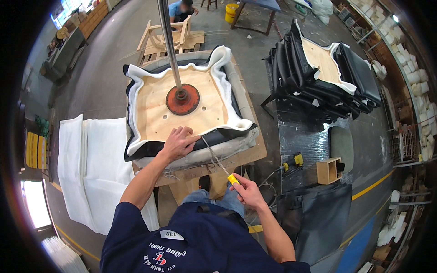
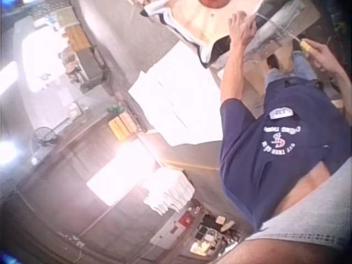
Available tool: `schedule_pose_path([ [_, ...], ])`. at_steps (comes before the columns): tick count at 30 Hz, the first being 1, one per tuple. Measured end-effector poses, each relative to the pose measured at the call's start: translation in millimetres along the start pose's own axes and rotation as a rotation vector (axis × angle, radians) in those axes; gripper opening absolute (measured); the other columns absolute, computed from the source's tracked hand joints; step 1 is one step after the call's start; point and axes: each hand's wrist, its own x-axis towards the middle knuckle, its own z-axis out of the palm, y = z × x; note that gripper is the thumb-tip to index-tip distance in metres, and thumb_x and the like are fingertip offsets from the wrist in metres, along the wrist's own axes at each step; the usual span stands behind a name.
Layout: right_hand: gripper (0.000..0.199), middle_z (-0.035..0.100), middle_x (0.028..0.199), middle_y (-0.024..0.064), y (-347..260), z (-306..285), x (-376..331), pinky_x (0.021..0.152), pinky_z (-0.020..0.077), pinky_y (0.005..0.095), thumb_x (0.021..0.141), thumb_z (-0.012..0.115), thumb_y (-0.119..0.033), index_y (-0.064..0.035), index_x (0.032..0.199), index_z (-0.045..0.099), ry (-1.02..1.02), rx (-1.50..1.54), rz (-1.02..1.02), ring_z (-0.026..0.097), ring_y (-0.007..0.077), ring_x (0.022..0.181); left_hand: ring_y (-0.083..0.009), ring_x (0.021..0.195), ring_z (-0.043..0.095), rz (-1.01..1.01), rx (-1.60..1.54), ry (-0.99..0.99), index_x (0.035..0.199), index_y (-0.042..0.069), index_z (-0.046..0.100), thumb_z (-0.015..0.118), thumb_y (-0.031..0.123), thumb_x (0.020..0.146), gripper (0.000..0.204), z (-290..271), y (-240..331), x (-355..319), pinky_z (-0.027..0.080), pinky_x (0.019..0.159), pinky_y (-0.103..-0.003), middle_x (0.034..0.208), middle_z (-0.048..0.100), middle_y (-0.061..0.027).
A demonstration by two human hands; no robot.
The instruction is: The person uses a pneumatic staple gun to attach black upholstery fabric to the edges of a chair seat base. They repeatedly staple along the perimeter, then flip the seat and place it on a stack of finished units.
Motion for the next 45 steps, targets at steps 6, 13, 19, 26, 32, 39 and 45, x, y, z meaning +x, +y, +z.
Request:
schedule_pose_path([
  [6, 0.052, 0.067, 0.103, 0.0062, -8.1, -15.3, 2.8, 0.044, 0.0334, 0.0196, 0.11, 0.053, -0.023, -0.0132, 0.159, 0.04, -0.129, 0.158, 0.096, 0.044, 0.0054, 0.054, -0.0283, 0.102, 0.058, -0.01, -0.011, -0.011, 0.12, 0.025, 0.074, 0.069, 0.019, 0.087, 0.034, -0.2, 0.5, -0.4, 0.046, 0.087, -0.043, 0.112, 0.059, -0.0074],
  [13, 0.048, 0.066, 0.104, 0.009, 7.4, -35.4, 15.4, 0.041, 0.0314, 0.0187, 0.111, 0.049, -0.031, -0.0188, 0.157, 0.041, -0.273, 0.52, 0.254, 0.041, 0.0062, 0.052, -0.0289, 0.102, 0.057, -0.007, -0.009, -0.017, 0.124, 0.026, 0.073, 0.069, 0.019, 0.087, 0.038, -2.9, 1.1, -0.4, 0.046, 0.087, -0.044, 0.113, 0.058, -0.0075],
  [19, 0.045, 0.068, 0.109, 0.0125, 42.7, -44.8, 22.8, 0.038, 0.0336, 0.0183, 0.112, 0.046, -0.035, -0.0206, 0.155, 0.04, -0.404, 0.813, 0.378, 0.045, 0.0079, 0.05, -0.0275, 0.101, 0.058, 0.001, 0.001, -0.008, 0.128, 0.028, 0.071, 0.068, 0.018, 0.087, 0.042, -2.3, 1.5, 0.9, 0.046, 0.087, -0.043, 0.111, 0.06, -0.007],
  [26, 0.052, 0.07, 0.111, 0.0143, 18.0, -41.6, -9.2, 0.039, 0.0368, 0.019, 0.11, 0.05, -0.031, -0.0184, 0.159, 0.039, -0.316, 0.529, 0.074, 0.05, 0.0076, 0.05, -0.0279, 0.101, 0.061, 0.078, -0.102, 0.128, 0.121, 0.017, 0.07, 0.072, 0.014, 0.084, 0.037, -5.2, 19.9, 25.7, 0.047, 0.085, -0.042, 0.11, 0.063, -0.0071],
  [32, 0.054, 0.073, 0.108, 0.0137, 11.5, -70.2, -60.9, 0.042, 0.0388, 0.019, 0.109, 0.054, -0.025, -0.0112, 0.159, 0.04, -0.265, 0.404, 0.021, 0.051, 0.0048, 0.05, -0.0202, 0.086, 0.067, -0.216, -0.818, 0.001, 0.101, 0.006, 0.066, 0.073, 0.009, 0.092, 0.012, 2.1, 66.7, 45.6, 0.051, 0.078, -0.034, 0.093, 0.069, -0.0063],
  [39, 0.05, 0.073, 0.106, 0.0161, 39.8, -104.9, -141.9, 0.044, 0.0385, 0.0199, 0.105, 0.056, -0.015, -0.0034, 0.153, 0.048, -0.105, 0.398, 0.039, 0.049, 0.0065, 0.048, -0.0101, 0.094, 0.066, -0.408, -1.401, -0.46, 0.109, -0.001, 0.07, 0.069, 0.01, 0.1, 0.015, 1.6, 125.0, 64.2, 0.054, 0.084, -0.028, 0.1, 0.071, -0.0034],
  [45, 0.052, 0.071, 0.105, 0.0163, 102.7, -139.4, -187.8, 0.042, 0.0393, 0.0221, 0.105, 0.058, -0.023, -0.0056, 0.153, 0.048, 0.38, 0.697, -0.186, 0.052, 0.0084, 0.048, -0.0243, 0.099, 0.068, 0.312, -0.708, -0.32, 0.106, 0.005, 0.072, 0.072, 0.005, 0.09, 0.016, 40.9, 179.9, 117.6, 0.052, 0.089, -0.037, 0.106, 0.072, -0.0083],
])
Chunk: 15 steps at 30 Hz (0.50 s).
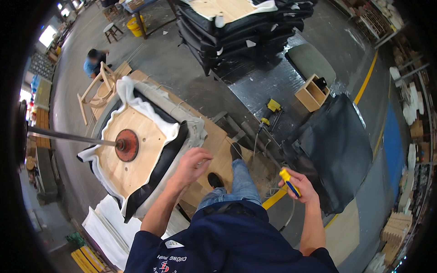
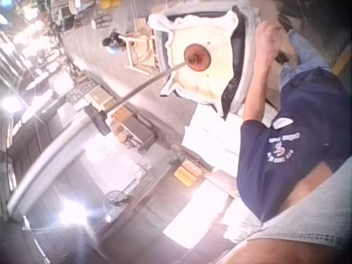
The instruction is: The person uses a pneumatic staple gun to attach black upholstery fabric to the edges of a chair seat base. They repeatedly staple along the perimeter, then flip the seat and place it on a stack of finished units.
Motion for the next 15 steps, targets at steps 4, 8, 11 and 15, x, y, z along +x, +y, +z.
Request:
schedule_pose_path([
  [4, 0.049, 0.072, 0.103, 0.0106, 9.4, -17.7, 45.3, 0.045, 0.0419, 0.0227, 0.106, 0.058, -0.02, -0.0106, 0.153, 0.049, 0.35, 0.025, -0.074, 0.053, 0.0084, 0.051, -0.0273, 0.103, 0.066, 0.136, 0.186, -0.094, 0.103, 0.009, 0.073, 0.074, 0.006, 0.083, 0.02, 41.1, -1.7, 51.9, 0.046, 0.095, -0.041, 0.109, 0.072, -0.0072],
  [8, 0.052, 0.072, 0.1, 0.0064, 27.0, -51.7, 120.5, 0.046, 0.043, 0.0236, 0.104, 0.059, -0.013, -0.0106, 0.155, 0.047, 0.652, -0.022, -0.129, 0.053, 0.0081, 0.053, -0.0295, 0.101, 0.065, 0.08, 0.24, -0.04, 0.103, 0.007, 0.073, 0.074, 0.004, 0.081, 0.022, 49.4, -24.6, 77.1, 0.048, 0.092, -0.041, 0.111, 0.071, -0.0078],
  [11, 0.053, 0.072, 0.102, 0.0056, 41.6, -92.8, 194.9, 0.045, 0.0434, 0.0236, 0.104, 0.059, -0.013, -0.0093, 0.155, 0.046, 0.837, -0.077, -0.168, 0.053, 0.0075, 0.053, -0.0336, 0.099, 0.064, -0.116, 0.327, 0.073, 0.103, 0.005, 0.073, 0.073, 0.0, 0.08, 0.024, 29.3, -40.6, 76.1, 0.05, 0.088, -0.043, 0.108, 0.07, -0.011],
  [15, 0.061, 0.065, 0.119, 0.0211, 84.9, -180.1, 316.6, 0.086, 0.0546, 0.0446, 0.096, 0.061, -0.009, -0.0058, 0.154, 0.043, 1.089, -0.847, -0.535, 0.066, 0.0359, 0.097, -0.0355, 0.092, 0.062, -0.267, 0.49, 0.054, 0.104, 0.005, 0.072, 0.069, -0.002, 0.079, 0.026, 8.3, -44.2, 50.6, 0.051, 0.081, -0.045, 0.101, 0.066, -0.015],
])
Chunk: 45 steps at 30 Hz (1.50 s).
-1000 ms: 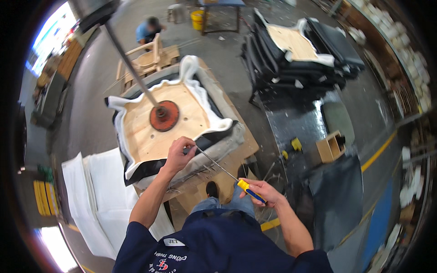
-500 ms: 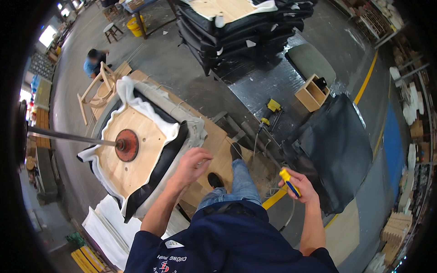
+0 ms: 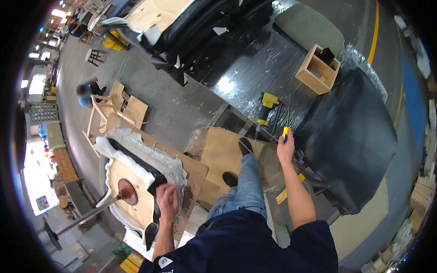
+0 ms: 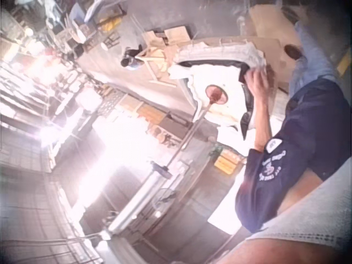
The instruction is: The person uses a pneumatic staple gun to attach black upholstery fabric to the edges of a chair seat base. They repeatedly staple along the perimeter, then flip the seat and place it on a stack of finished units.
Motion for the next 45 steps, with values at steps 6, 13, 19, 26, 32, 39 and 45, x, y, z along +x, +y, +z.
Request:
schedule_pose_path([
  [6, 0.07, 0.056, 0.124, 0.025, -0.6, 53.9, 85.1, 0.098, 0.0489, 0.0494, 0.093, 0.064, -0.008, -0.013, 0.158, 0.038, -0.206, -0.184, 0.154, 0.059, 0.044, 0.113, -0.0316, 0.086, 0.059, -0.173, 0.145, -0.192, 0.109, 0.012, 0.075, 0.075, 0.007, 0.078, 0.032, 17.5, 8.2, -17.5, 0.046, 0.082, -0.044, 0.093, 0.061, -0.0101],
  [13, 0.076, 0.053, 0.133, 0.0218, 45.3, 67.9, 118.5, 0.103, 0.0477, 0.0494, 0.094, 0.067, -0.009, -0.0161, 0.16, 0.032, -0.242, -0.457, 0.39, 0.057, 0.0434, 0.12, -0.0297, 0.093, 0.05, -0.177, 0.359, -0.256, 0.107, 0.018, 0.076, 0.075, 0.012, 0.075, 0.032, 38.1, -4.0, -30.2, 0.038, 0.087, -0.047, 0.094, 0.051, -0.0096],
  [19, 0.087, 0.057, 0.123, 0.0208, 16.1, 100.9, 132.5, 0.099, 0.0473, 0.0475, 0.09, 0.073, -0.019, -0.011, 0.162, 0.026, -0.196, -0.602, 0.171, 0.059, 0.0409, 0.112, -0.0289, 0.095, 0.049, -0.198, 0.413, -0.255, 0.106, 0.019, 0.076, 0.076, 0.013, 0.074, 0.032, 43.7, -7.8, -20.5, 0.038, 0.087, -0.046, 0.095, 0.05, -0.0094],
  [26, 0.101, 0.053, 0.123, 0.034, -58.7, 176.7, 126.3, 0.098, 0.0502, 0.0509, 0.088, 0.077, -0.027, -0.009, 0.164, 0.012, -0.243, -0.374, 0.399, 0.059, 0.0503, 0.112, -0.0286, 0.094, 0.048, -0.209, 0.46, -0.161, 0.106, 0.02, 0.076, 0.077, 0.016, 0.074, 0.032, 51.3, -7.9, 9.7, 0.038, 0.086, -0.044, 0.097, 0.05, -0.0093],
  [32, 0.122, 0.045, 0.145, 0.0418, -71.1, 183.6, 136.8, 0.113, 0.0458, 0.0486, 0.082, 0.08, -0.029, -0.0095, 0.164, -0.009, -0.447, -0.417, 0.537, 0.054, 0.0501, 0.132, -0.0298, 0.092, 0.055, -0.345, 0.319, -0.001, 0.104, 0.023, 0.076, 0.077, 0.016, 0.074, 0.031, 52.7, -3.5, 31.0, 0.042, 0.082, -0.045, 0.103, 0.058, -0.0076],
  [39, 0.068, 0.055, 0.134, 0.0094, -9.3, 106.5, 124.2, 0.098, 0.0507, 0.041, 0.089, 0.072, -0.009, -0.005, 0.149, 0.041, -0.678, 0.318, 0.444, 0.059, 0.0259, 0.115, -0.0289, 0.098, 0.056, -0.385, 0.246, 0.373, 0.115, 0.015, 0.073, 0.072, 0.007, 0.075, 0.04, -21.9, -3.7, -9.8, 0.042, 0.089, -0.044, 0.11, 0.061, -0.0091],
  [45, 0.028, 0.064, 0.089, 0.004, -143.5, 7.4, 4.9, 0.065, 0.0536, 0.0315, 0.094, 0.072, -0.011, -0.0055, 0.118, 0.058, -0.901, 0.371, 0.335, 0.063, 0.016, 0.07, -0.0314, 0.118, 0.048, -0.929, 0.34, 0.42, 0.134, 0.014, 0.062, 0.076, 0.025, 0.08, 0.057, -45.1, -15.2, -141.7, 0.035, 0.099, -0.048, 0.126, 0.055, -0.0108],
])
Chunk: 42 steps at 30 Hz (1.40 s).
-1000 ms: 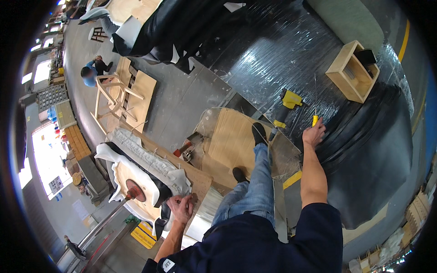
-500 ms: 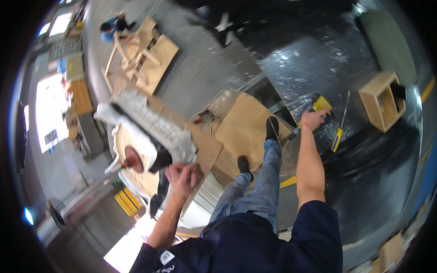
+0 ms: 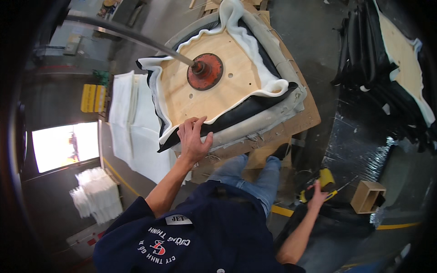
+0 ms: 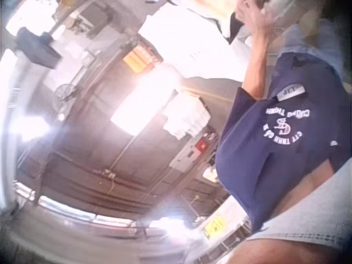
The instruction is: The person uses a pneumatic staple gun to attach black upholstery fabric to the edges of a chair seat base. They repeatedly staple along the perimeter, then flip the seat and place it on a stack of finished units.
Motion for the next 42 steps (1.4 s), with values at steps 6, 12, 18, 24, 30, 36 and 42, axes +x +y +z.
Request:
schedule_pose_path([
  [6, 0.014, 0.066, 0.071, 0.005, -56.6, 102.3, -119.6, 0.062, 0.0509, 0.0313, 0.093, 0.071, -0.012, 0.0007, 0.098, 0.067, -0.143, -0.259, -0.266, 0.063, 0.015, 0.065, -0.0331, 0.118, 0.048, 0.116, -0.173, -0.076, 0.137, 0.011, 0.06, 0.076, 0.033, 0.081, 0.062, 33.9, -23.6, -1.2, 0.036, 0.101, -0.049, 0.124, 0.055, -0.0128],
  [12, 0.022, 0.068, 0.082, 0.0042, -114.2, 194.6, -145.2, 0.065, 0.0536, 0.0315, 0.088, 0.072, -0.004, 0.0019, 0.11, 0.068, -0.409, -0.339, -0.368, 0.066, 0.0143, 0.069, -0.0324, 0.114, 0.05, 0.131, -0.257, 0.048, 0.124, 0.009, 0.066, 0.074, 0.04, 0.082, 0.053, 40.8, -24.7, 4.4, 0.036, 0.098, -0.048, 0.116, 0.057, -0.0118],
  [18, 0.026, 0.071, 0.084, 0.0088, -176.5, 282.2, -151.5, 0.064, 0.0574, 0.0311, 0.084, 0.069, 0.001, 0.0047, 0.11, 0.067, -0.606, -0.357, -0.418, 0.07, 0.0167, 0.069, -0.0303, 0.106, 0.051, 0.01, -0.192, 0.046, 0.102, 0.008, 0.069, 0.077, 0.043, 0.08, 0.043, 56.0, -0.9, 21.7, 0.037, 0.092, -0.047, 0.105, 0.056, -0.0107],
  [24, 0.02, 0.068, 0.078, 0.0081, -200.2, 320.8, -136.4, 0.055, 0.0534, 0.0299, 0.083, 0.067, 0.001, 0.0044, 0.102, 0.067, -0.659, -0.49, -0.294, 0.066, 0.0156, 0.061, -0.0303, 0.104, 0.052, 0.047, -0.276, 0.108, 0.085, 0.007, 0.073, 0.075, 0.046, 0.082, 0.039, 65.5, -12.9, 40.2, 0.038, 0.092, -0.046, 0.099, 0.059, -0.0103],
  [30, 0.018, 0.066, 0.074, 0.0066, -219.7, 343.8, -144.7, 0.053, 0.0518, 0.0292, 0.083, 0.066, 0.0, 0.0049, 0.101, 0.068, -0.658, -0.591, -0.231, 0.063, 0.0139, 0.059, -0.0288, 0.101, 0.054, 0.091, -0.32, 0.159, 0.078, 0.01, 0.073, 0.076, 0.041, 0.082, 0.032, 73.4, -16.0, 45.3, 0.039, 0.091, -0.045, 0.096, 0.059, -0.0084],
  [36, 0.02, 0.068, 0.078, 0.0075, -224.0, 355.8, -143.2, 0.053, 0.0522, 0.0286, 0.082, 0.067, -0.001, 0.0055, 0.101, 0.069, -0.658, -0.706, -0.223, 0.063, 0.0133, 0.059, -0.0286, 0.1, 0.054, 0.085, -0.339, 0.168, 0.077, 0.009, 0.071, 0.076, 0.039, 0.082, 0.03, 73.2, -17.2, 46.7, 0.039, 0.09, -0.045, 0.096, 0.059, -0.008],
  [42, 0.022, 0.068, 0.079, 0.0079, -227.3, 361.2, -142.5, 0.053, 0.0529, 0.0289, 0.082, 0.067, -0.001, 0.0059, 0.102, 0.068, -0.659, -0.738, -0.184, 0.064, 0.014, 0.059, -0.0282, 0.099, 0.054, 0.076, -0.352, 0.159, 0.078, 0.009, 0.07, 0.077, 0.038, 0.082, 0.03, 71.8, -17.3, 48.8, 0.039, 0.089, -0.045, 0.095, 0.058, -0.0077],
])
